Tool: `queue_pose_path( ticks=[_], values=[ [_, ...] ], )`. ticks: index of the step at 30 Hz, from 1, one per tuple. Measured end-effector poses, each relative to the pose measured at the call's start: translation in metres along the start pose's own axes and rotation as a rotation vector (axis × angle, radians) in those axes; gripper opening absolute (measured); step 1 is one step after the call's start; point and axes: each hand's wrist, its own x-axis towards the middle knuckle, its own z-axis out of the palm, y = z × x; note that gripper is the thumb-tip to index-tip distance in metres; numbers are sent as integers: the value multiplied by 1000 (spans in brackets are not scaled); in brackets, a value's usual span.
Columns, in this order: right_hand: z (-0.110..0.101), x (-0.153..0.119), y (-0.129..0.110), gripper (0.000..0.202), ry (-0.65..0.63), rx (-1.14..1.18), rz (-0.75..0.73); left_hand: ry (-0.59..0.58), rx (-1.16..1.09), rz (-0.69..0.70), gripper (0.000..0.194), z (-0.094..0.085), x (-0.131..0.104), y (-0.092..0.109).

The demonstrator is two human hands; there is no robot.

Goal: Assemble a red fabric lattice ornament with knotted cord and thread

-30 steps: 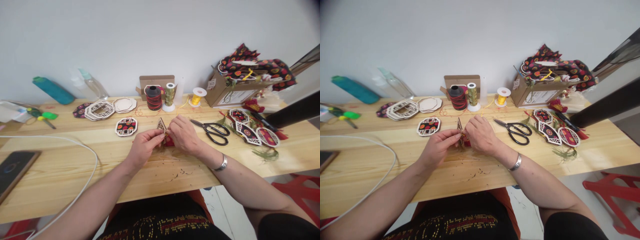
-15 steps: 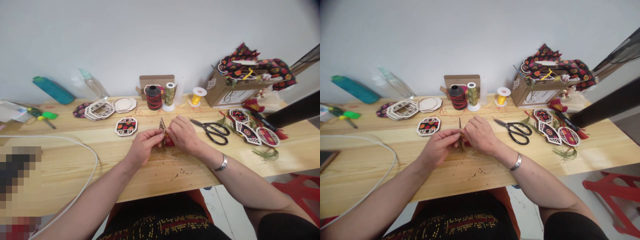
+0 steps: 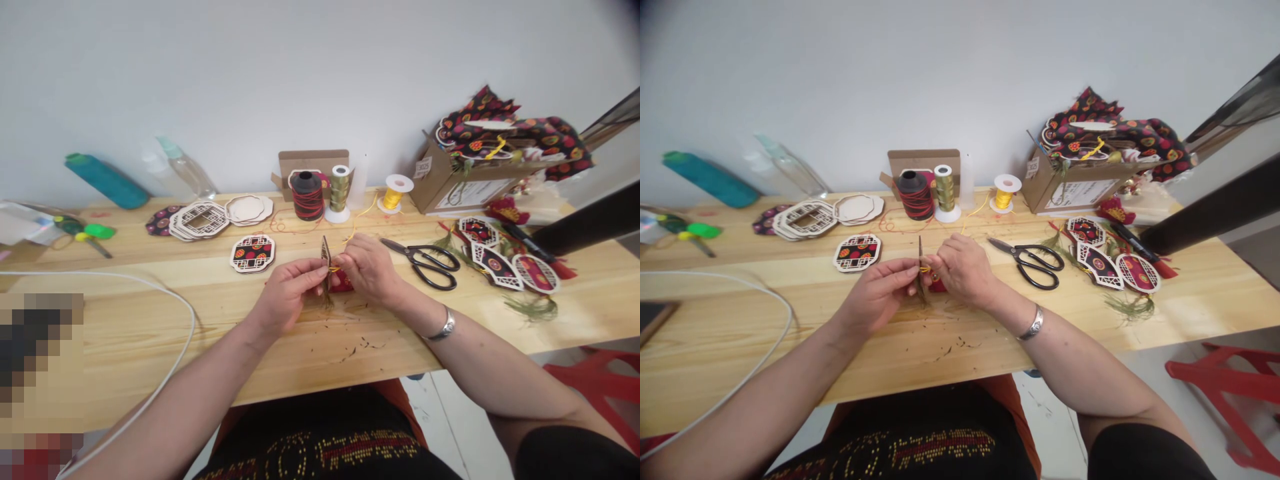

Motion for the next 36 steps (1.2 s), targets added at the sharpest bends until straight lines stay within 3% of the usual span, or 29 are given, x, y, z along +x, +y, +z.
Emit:
queue_pose_path(
  ticks=[7, 12, 16, 26, 36],
  values=[
    [-5, 2, 6, 52, 141, 237, 258, 71, -77, -53, 21, 1, 1, 1],
    [-11, 6, 9, 23, 105, 361, 94, 74, -88, -50, 23, 1, 3, 2],
    [-8, 6, 9, 21, 88, 407, -14, 111, -101, -32, 24, 1, 4, 3],
    [-8, 5, 3, 7, 102, 387, -7, 130, -92, -9, 19, 3, 3, 3],
    [-7, 6, 3, 7, 117, 375, -41, 94, -48, 7, 19, 2, 1, 2]
  ],
)
